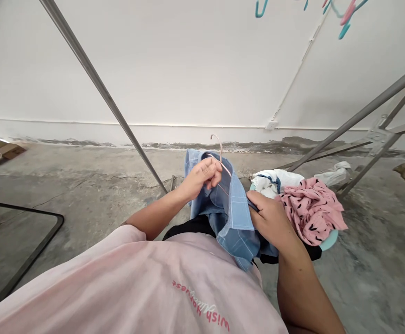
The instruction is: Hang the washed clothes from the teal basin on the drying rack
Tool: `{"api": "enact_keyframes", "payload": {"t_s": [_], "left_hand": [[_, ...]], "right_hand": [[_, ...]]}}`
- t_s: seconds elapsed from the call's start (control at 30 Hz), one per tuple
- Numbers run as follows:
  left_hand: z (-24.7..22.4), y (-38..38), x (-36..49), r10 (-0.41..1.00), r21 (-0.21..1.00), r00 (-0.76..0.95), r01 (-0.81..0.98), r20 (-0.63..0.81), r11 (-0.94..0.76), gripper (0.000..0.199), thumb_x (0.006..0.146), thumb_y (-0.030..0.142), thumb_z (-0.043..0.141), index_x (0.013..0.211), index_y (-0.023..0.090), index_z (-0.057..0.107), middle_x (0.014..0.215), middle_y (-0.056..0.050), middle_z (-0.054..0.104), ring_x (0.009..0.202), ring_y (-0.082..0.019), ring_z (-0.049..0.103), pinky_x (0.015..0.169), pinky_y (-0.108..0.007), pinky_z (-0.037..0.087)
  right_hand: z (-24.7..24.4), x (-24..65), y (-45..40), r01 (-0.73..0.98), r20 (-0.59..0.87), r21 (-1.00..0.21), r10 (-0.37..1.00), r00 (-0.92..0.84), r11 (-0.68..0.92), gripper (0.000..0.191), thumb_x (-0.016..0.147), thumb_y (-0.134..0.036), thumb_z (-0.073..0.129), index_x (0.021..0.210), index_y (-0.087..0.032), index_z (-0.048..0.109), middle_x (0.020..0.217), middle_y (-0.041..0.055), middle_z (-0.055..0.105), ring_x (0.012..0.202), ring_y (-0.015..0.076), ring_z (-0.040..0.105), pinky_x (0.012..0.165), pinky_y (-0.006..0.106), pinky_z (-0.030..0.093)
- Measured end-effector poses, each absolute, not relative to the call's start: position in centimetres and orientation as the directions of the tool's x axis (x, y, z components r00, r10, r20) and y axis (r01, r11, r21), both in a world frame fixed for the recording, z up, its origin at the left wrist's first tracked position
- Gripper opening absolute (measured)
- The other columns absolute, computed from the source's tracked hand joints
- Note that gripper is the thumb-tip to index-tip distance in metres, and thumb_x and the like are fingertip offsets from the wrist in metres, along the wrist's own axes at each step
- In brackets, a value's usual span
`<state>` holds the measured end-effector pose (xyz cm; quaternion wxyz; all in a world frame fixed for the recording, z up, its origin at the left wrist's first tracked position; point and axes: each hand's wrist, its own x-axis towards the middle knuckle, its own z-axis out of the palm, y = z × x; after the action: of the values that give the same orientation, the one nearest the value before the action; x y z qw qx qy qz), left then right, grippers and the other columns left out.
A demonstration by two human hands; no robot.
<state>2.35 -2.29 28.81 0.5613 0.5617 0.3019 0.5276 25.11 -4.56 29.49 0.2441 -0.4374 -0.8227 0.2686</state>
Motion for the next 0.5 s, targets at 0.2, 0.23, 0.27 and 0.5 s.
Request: {"api": "enact_keyframes", "payload": {"t_s": [0.2,0.23,0.27,0.5], "left_hand": [[28.5,-0.9,2.4,0.92,0.892,0.39,-0.429,0.039,0.144,0.049,0.079,0.062,0.065,0.073,0.018,0.045,0.054,0.005,0.043,0.042,-0.005,0.034,0.04,-0.017,0.023],[28.6,-0.9,2.5,0.918,0.881,0.396,-0.443,0.025,0.167,0.048,0.079,0.06,0.066,0.073,0.017,0.047,0.054,0.005,0.043,0.042,-0.005,0.034,0.04,-0.017,0.023],[28.6,-0.8,2.5,0.921,0.871,0.39,-0.46,0.023,0.173,0.046,0.08,0.058,0.066,0.074,0.016,0.048,0.053,0.005,0.042,0.042,-0.004,0.033,0.04,-0.016,0.024],[31.1,1.1,0.8,0.971,0.839,0.223,-0.542,0.081,0.055,0.035,0.089,0.049,0.062,0.077,0.016,0.054,0.05,0.007,0.037,0.038,-0.003,0.03,0.04,-0.016,0.026]], "right_hand": [[28.6,25.9,-4.0,0.663,0.281,-0.432,0.789,-0.546,0.612,0.02,0.088,-0.024,0.046,0.071,-0.02,0.056,0.065,-0.0003,0.059,0.06,0.0125,0.05,0.058,0.024,0.031],[28.6,26.0,-4.0,0.671,0.295,-0.397,0.779,-0.553,0.626,0.021,0.088,-0.025,0.047,0.071,-0.02,0.058,0.065,0.0004,0.06,0.061,0.0132,0.052,0.058,0.025,0.03],[28.6,26.0,-4.0,0.679,0.305,-0.371,0.774,-0.555,0.633,0.022,0.088,-0.026,0.047,0.071,-0.02,0.06,0.065,0.0011,0.061,0.061,0.0141,0.053,0.058,0.026,0.03],[28.0,27.2,-3.0,0.483,0.345,-0.715,0.856,-0.385,0.505,0.026,0.09,-0.044,0.053,0.099,-0.023,0.067,0.096,0.0052,0.069,0.088,0.02,0.063,0.075,0.03,0.047]]}}
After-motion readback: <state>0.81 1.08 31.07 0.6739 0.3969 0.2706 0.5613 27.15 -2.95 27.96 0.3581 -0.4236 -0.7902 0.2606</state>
